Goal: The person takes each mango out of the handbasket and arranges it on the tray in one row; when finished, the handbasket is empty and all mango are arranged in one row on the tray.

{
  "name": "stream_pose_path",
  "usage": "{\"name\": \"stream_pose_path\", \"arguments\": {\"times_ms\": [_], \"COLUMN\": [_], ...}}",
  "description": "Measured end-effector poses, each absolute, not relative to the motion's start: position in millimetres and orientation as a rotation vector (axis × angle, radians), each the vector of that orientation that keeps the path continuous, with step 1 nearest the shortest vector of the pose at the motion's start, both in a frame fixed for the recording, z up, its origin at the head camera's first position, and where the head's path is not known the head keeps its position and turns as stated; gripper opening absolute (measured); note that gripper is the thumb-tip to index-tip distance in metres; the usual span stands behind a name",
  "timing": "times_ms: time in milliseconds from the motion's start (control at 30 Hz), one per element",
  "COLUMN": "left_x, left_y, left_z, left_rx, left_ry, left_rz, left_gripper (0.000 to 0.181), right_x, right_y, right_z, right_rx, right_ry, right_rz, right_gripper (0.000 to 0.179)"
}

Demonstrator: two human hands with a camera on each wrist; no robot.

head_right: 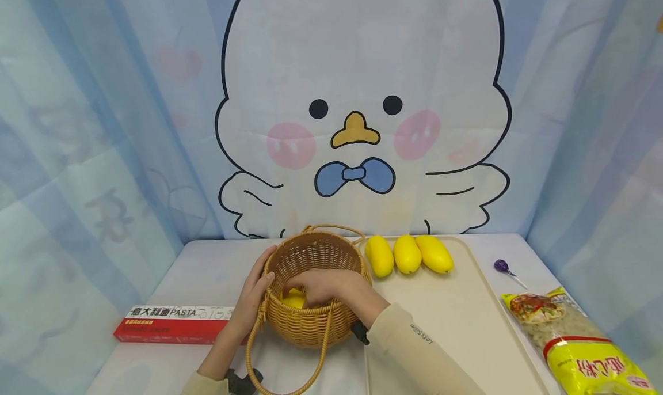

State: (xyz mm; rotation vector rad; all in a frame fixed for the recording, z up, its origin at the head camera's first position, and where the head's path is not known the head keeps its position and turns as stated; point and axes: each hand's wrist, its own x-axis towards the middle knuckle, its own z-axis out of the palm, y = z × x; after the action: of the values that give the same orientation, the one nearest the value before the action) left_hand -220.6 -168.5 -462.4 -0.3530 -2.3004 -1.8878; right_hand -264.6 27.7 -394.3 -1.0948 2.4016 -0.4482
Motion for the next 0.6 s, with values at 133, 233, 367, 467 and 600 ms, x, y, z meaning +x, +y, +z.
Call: {"name": "stream_pose_path", "arguments": {"times_ms": [133,233,367,467,600], "left_x": [-221.2,-221.4,-221.0,-220.9,-220.7], "left_y": [-168.7,-168.7,-168.4,-168.1,-168.0], "left_z": [-462.6,-463.1,-462.1,-461.1,-460.6], "left_rx": [-0.356,-0.355,-0.351,-0.352,-0.356], "left_ry": [-2.299,-2.303,-2.306,-2.303,-2.3], "left_rz": [-1.889,-1.887,-1.891,-1.896,-1.902], "left_gripper": [0.052,0.052,0.052,0.053,0.052], "right_x": [-264.3,-263.7,-262.9,-263.0,-263.9], "right_y": [28.6,29.1,29.5,29.5,29.8], "right_z": [-393.9,-393.6,-393.1,-392.8,-393.0], "right_rx": [-1.069,-1.044,-1.026,-1.009,-0.97], "right_ry": [2.412,2.406,2.413,2.45,2.496], "right_rz": [-0.423,-0.419,-0.41,-0.385,-0.36], "right_gripper": [0.063,0.064,0.065,0.066,0.069]}}
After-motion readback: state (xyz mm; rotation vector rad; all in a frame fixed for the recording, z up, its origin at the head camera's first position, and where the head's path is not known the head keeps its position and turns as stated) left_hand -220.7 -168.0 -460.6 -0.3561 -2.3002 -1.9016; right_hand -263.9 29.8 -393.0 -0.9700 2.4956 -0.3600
